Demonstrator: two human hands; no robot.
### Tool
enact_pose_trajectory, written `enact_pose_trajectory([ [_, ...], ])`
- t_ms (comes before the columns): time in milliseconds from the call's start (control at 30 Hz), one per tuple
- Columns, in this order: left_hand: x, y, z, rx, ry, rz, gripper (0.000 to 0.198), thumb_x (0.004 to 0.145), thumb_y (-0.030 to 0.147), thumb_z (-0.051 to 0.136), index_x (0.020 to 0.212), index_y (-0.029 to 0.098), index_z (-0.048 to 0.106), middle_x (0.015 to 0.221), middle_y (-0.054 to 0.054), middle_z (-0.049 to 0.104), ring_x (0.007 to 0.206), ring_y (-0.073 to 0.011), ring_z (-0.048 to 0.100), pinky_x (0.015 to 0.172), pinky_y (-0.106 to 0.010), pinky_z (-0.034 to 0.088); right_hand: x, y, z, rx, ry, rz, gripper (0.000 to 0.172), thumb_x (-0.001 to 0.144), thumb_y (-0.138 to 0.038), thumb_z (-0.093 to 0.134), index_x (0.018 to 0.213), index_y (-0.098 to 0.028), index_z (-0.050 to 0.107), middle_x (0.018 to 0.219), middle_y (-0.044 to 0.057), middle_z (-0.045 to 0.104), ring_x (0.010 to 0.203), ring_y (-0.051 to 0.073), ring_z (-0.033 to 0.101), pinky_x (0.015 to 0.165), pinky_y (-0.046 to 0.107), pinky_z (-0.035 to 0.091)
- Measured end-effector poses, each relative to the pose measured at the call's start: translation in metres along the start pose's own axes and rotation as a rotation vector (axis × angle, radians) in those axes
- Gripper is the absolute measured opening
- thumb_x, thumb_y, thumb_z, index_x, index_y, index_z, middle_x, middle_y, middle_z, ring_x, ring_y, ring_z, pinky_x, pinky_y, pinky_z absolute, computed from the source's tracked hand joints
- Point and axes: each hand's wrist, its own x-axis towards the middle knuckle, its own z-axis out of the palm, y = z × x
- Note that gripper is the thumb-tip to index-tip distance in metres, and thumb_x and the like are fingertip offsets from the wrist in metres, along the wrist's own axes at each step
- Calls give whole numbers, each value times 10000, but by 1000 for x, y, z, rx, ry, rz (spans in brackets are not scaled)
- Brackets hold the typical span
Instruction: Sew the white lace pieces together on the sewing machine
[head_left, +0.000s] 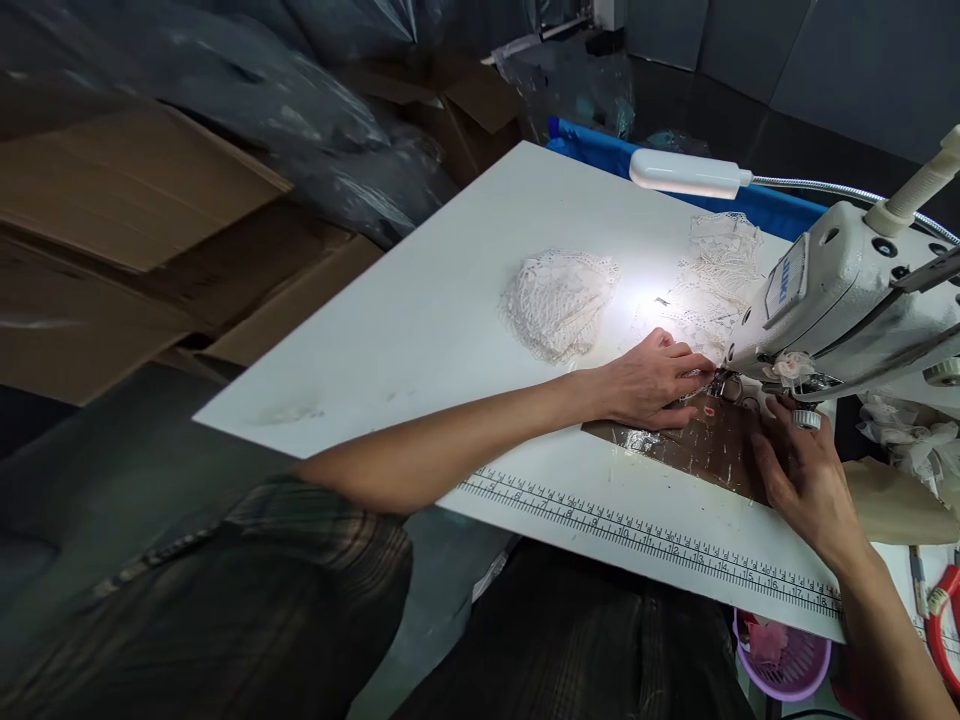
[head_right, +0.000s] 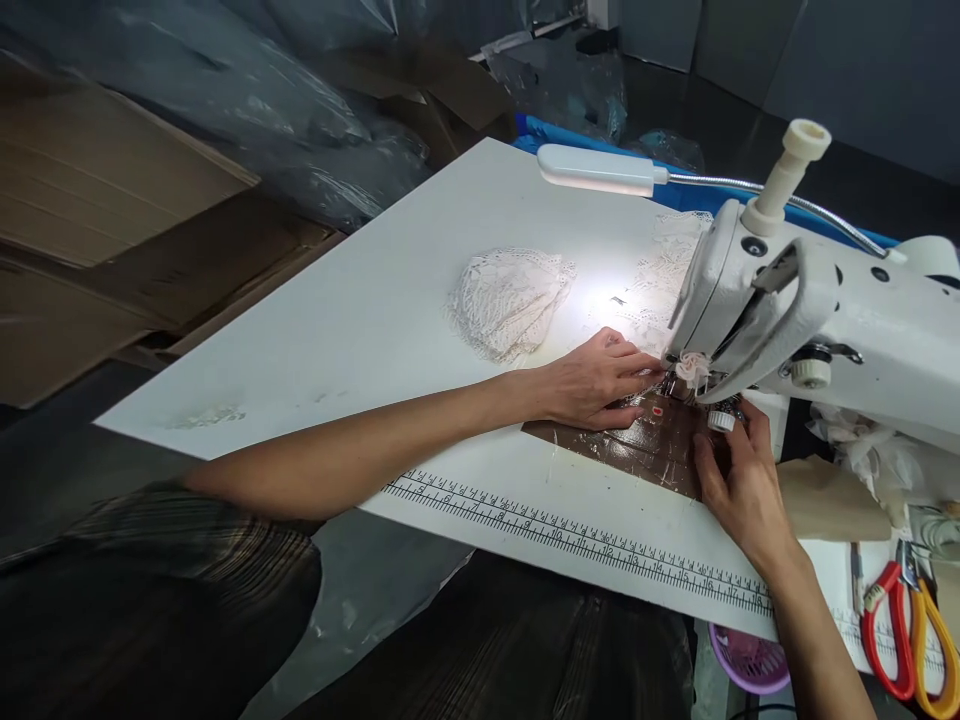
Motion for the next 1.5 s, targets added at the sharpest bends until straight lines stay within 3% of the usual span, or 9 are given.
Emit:
enact_pose_trajectory([
  [200,0,-4,5,-68,51,-50,405,1043,393,422,1384,191,506,1445,-172,543,1272,-298,531,1060,-504,328,-21,12,10,-89,123,-95,355,993,-418,492,1227,-224,676,1254,137,564,1176,265,624,970,459,590],
  [467,24,-35,3,-74,-22,48,315,1028,344,524,1312,249,619,1495,-93,547,1264,-249,595,988,-400,442,-29,29,25,-171,239,-248,377,1010,-435,450,1153,-194,702,1195,142,614,1027,276,686,824,448,618],
  [600,26,-35,-6,104,-72,-34,406,1014,423,567,1333,177,619,1514,-172,508,1357,-334,520,1064,-494,411,-25,43,30,-190,278,-377,377,1019,-427,424,1153,-188,682,1176,141,633,1022,284,683,810,444,605],
  [767,-16,-33,-39,139,-2,-196,342,1038,358,518,1295,150,605,1495,-200,512,1302,-312,552,1076,-515,383,-20,72,40,-127,316,-534,310,977,-393,506,1180,-226,673,1196,127,634,1016,281,679,831,440,592],
  [900,-65,-47,-66,112,30,-497,276,1038,293,476,1212,141,627,1321,-171,628,1175,-288,600,984,-468,428,-21,84,49,-133,310,-518,323,930,-377,566,1222,-278,662,1225,111,632,986,287,683,801,455,582],
  [1100,-105,-61,-68,40,145,-694,166,969,304,602,922,158,664,960,-60,659,911,-201,620,869,-348,481,-25,67,51,-152,326,-468,330,987,-387,449,1233,-250,622,1191,135,635,1043,320,660,849,499,553],
  [1267,-91,-38,-68,-36,236,-566,163,976,267,620,875,159,688,1040,-67,677,950,-183,637,927,-369,478,-28,71,49,-200,278,-424,378,998,-416,426,1236,-215,640,1236,143,632,1078,300,675,900,465,583],
  [1400,-71,-15,-71,-264,128,-355,159,985,282,638,887,183,714,1136,-79,694,1020,-173,660,935,-333,512,-30,70,43,-236,209,-406,394,985,-420,454,1254,-207,648,1279,147,622,1095,297,683,925,446,592],
  [1500,-61,-9,-63,-287,81,-317,142,1013,267,593,986,185,707,1172,-97,690,1067,-181,657,939,-327,527,-31,56,40,-246,227,-360,400,1003,-417,413,1243,-192,641,1275,152,617,1093,295,685,877,436,605],
])
